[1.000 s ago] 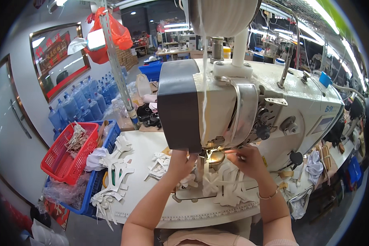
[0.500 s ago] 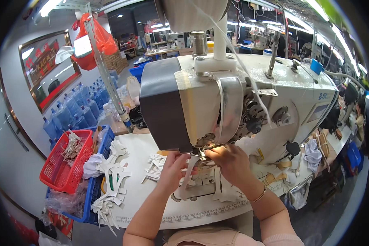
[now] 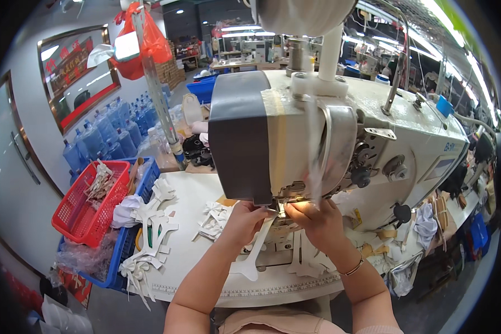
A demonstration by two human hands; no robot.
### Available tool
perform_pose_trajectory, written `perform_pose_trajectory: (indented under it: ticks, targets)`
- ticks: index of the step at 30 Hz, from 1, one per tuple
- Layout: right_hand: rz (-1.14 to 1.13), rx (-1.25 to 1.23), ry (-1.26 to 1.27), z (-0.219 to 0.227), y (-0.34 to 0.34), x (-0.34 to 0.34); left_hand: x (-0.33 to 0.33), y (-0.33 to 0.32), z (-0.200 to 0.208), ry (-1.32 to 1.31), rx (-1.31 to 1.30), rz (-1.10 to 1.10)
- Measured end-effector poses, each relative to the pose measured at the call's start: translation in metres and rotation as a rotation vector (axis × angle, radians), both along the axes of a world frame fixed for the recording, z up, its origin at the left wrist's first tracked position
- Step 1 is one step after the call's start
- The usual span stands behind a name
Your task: Stitching together small white and brown shoe components using an industrial sewing machine.
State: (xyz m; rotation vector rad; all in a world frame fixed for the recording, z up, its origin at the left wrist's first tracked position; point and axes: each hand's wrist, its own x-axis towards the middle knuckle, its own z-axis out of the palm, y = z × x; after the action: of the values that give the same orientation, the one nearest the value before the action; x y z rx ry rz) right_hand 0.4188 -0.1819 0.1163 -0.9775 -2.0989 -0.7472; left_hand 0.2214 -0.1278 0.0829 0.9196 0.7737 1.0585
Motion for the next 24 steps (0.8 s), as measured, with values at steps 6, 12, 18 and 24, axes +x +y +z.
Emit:
perform_pose_trajectory:
  ticks: [6, 12, 18, 24]
  targets:
    - [-0.004, 0.027, -0.002, -0.005, 0.004, 0.001, 0.003, -0.003, 0.008, 0.034, 0.034, -0.006]
    - [-0.014, 0.011, 0.038, -0.003, 0.001, 0.0, 0.005, 0.001, 0.019, -0.044, 0.125, 0.024]
    - [0.071, -0.116, 0.154, 0.005, -0.018, -0.007, -0.007, -0.007, 0.006, -0.024, 0.033, -0.076]
    - [0.083, -0.128, 0.086, -0.001, -0.016, -0.008, -0.012, 0.01, 0.017, 0.032, 0.119, -0.2]
